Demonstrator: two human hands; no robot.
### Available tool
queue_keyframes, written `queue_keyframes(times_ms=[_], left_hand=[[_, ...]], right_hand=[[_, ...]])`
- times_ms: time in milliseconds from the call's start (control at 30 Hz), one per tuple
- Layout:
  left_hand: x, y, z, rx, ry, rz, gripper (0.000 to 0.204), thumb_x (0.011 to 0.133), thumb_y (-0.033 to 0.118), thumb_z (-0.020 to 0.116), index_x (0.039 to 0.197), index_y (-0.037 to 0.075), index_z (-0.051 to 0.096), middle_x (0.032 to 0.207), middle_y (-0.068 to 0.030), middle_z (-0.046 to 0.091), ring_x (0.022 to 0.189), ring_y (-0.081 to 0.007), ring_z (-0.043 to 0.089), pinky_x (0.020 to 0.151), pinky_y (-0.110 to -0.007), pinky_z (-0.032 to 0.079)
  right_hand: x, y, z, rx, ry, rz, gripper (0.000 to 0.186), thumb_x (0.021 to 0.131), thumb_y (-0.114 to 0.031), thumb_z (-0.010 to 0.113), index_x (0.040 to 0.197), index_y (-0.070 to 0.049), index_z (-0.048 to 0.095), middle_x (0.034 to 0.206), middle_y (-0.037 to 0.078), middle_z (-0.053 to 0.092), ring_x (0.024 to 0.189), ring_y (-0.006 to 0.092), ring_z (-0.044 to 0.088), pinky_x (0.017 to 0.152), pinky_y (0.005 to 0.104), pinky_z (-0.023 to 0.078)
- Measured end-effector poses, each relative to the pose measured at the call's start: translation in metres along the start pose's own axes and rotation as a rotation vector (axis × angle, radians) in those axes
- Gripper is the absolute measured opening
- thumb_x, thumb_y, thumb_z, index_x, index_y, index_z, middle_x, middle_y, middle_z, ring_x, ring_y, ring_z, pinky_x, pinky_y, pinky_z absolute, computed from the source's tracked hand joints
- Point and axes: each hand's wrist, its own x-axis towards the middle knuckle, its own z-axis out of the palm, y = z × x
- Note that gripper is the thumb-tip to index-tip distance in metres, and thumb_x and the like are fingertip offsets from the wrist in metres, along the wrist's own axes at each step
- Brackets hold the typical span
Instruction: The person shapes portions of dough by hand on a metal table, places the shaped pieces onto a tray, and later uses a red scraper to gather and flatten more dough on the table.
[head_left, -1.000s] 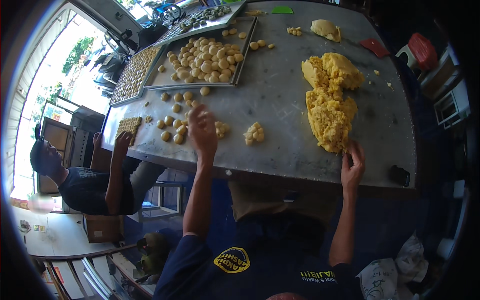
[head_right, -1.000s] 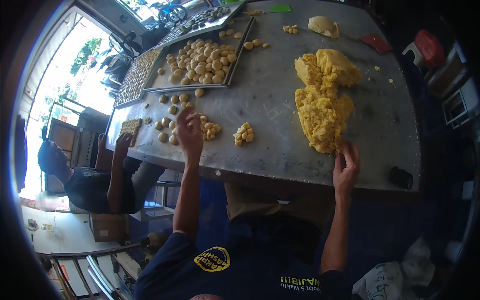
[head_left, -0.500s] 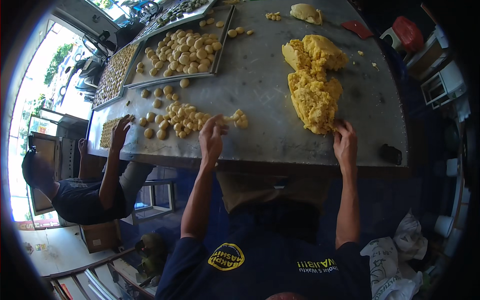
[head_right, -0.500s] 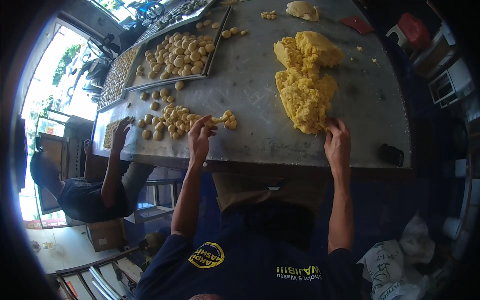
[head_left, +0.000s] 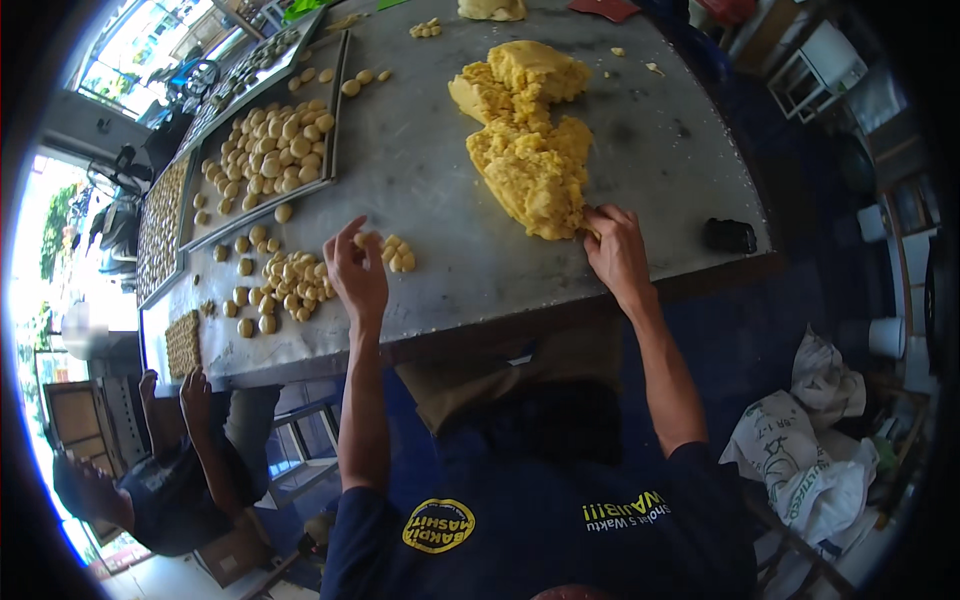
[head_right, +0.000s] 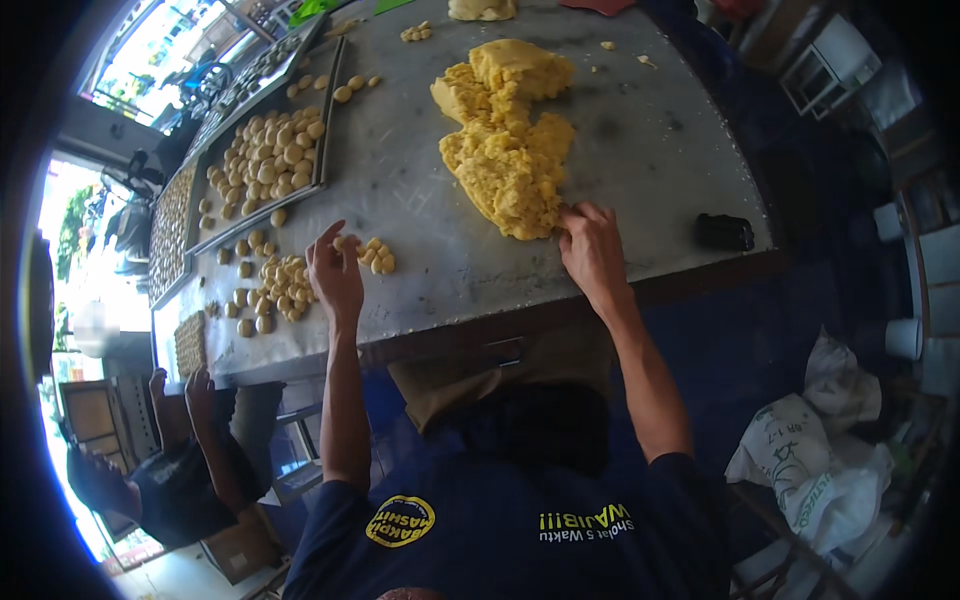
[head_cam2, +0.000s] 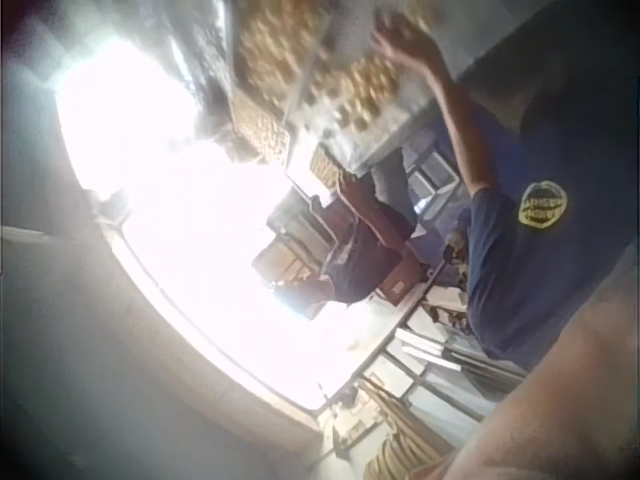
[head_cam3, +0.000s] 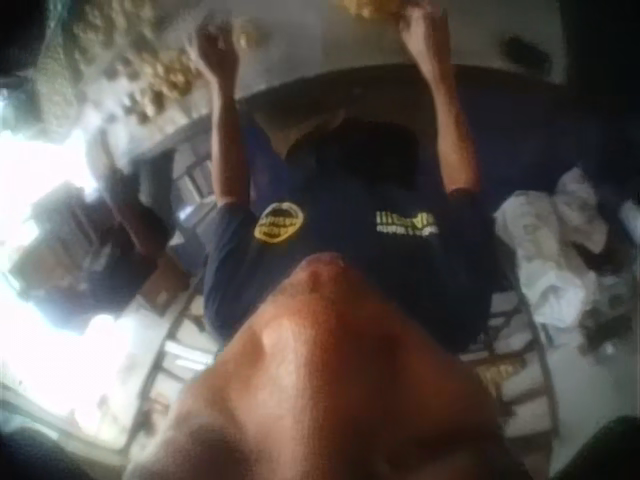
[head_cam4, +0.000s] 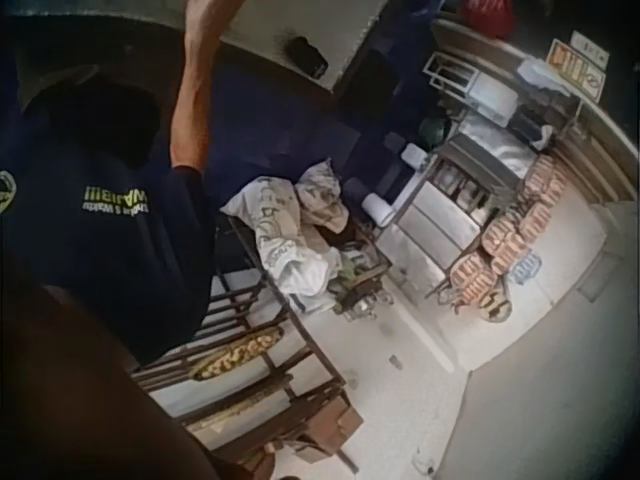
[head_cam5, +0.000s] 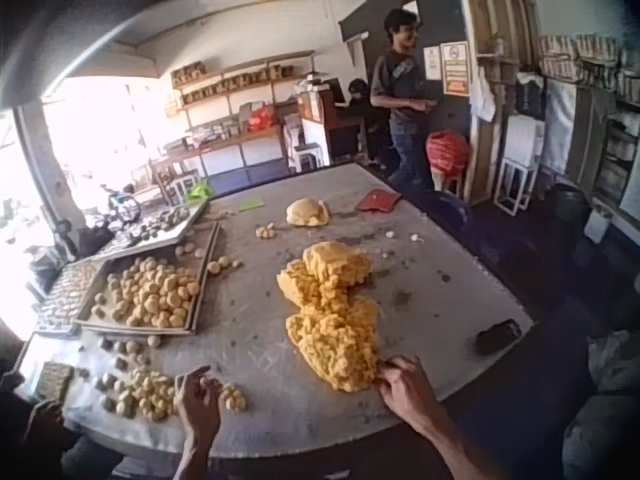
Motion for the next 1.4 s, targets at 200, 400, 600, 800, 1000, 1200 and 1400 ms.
queue_keyframes(times_ms=[200,400,600,800,1000,1200,1400], left_hand=[[-0.067,0.030,0.003,0.164,-0.294,0.356,0.019,0.089,0.022,0.074,0.099,0.006,0.074,0.101,-0.0097,0.075,0.101,-0.0233,0.068,0.081,-0.038,0.053],[-0.035,0.045,0.021,0.408,-0.341,0.430,0.030,0.091,0.036,0.068,0.102,0.008,0.070,0.109,-0.0091,0.068,0.118,-0.0281,0.056,0.105,-0.047,0.035],[-0.027,0.032,0.079,0.390,-0.354,0.579,0.033,0.088,0.031,0.066,0.104,0.003,0.058,0.121,-0.0156,0.048,0.123,-0.0348,0.042,0.108,-0.059,0.023],[-0.012,0.024,0.067,0.222,-0.532,0.673,0.033,0.087,0.028,0.060,0.104,0.003,0.048,0.120,-0.0181,0.044,0.124,-0.0379,0.041,0.110,-0.058,0.020],[-0.001,0.024,0.072,0.207,-0.419,0.645,0.032,0.085,0.027,0.063,0.106,0.004,0.053,0.113,-0.0130,0.051,0.119,-0.0319,0.046,0.101,-0.054,0.030],[-0.031,0.033,0.074,0.382,-0.397,0.510,0.020,0.089,0.020,0.064,0.103,0.009,0.056,0.109,-0.0089,0.055,0.108,-0.0277,0.052,0.095,-0.047,0.032],[-0.078,0.034,0.033,0.548,-0.305,0.402,0.019,0.094,0.019,0.060,0.109,0.008,0.056,0.111,-0.0113,0.054,0.106,-0.0290,0.051,0.092,-0.049,0.035]], right_hand=[[0.014,0.012,-0.001,0.046,0.030,0.009,0.038,0.080,0.011,0.062,0.116,0.002,0.066,0.117,0.021,0.062,0.105,0.0388,0.059,0.092,0.0458,0.049],[-0.012,0.005,0.010,-0.096,0.121,-0.037,0.040,0.085,0.008,0.062,0.124,0.002,0.065,0.113,0.017,0.068,0.095,0.0357,0.063,0.089,0.0420,0.049],[-0.009,0.016,0.006,0.013,0.074,0.020,0.032,0.083,0.003,0.066,0.113,-0.002,0.073,0.104,0.014,0.070,0.093,0.0330,0.063,0.087,0.0395,0.050],[0.012,0.012,-0.028,-0.175,-0.245,-0.022,0.028,0.084,0.006,0.062,0.110,0.000,0.072,0.116,0.020,0.063,0.100,0.0357,0.063,0.089,0.0413,0.053],[-0.018,0.029,-0.020,-0.175,-0.065,0.000,0.041,0.088,0.010,0.053,0.128,0.001,0.062,0.139,0.028,0.050,0.125,0.0402,0.055,0.103,0.0427,0.050],[-0.057,0.014,-0.015,-0.076,-0.126,-0.092,0.047,0.086,0.014,0.052,0.129,-0.001,0.061,0.138,0.012,0.058,0.128,0.0348,0.054,0.103,0.0421,0.051],[-0.031,0.026,-0.018,-0.201,0.064,-0.037,0.042,0.086,0.014,0.054,0.124,0.001,0.065,0.128,0.014,0.063,0.112,0.0346,0.059,0.095,0.0401,0.051]])
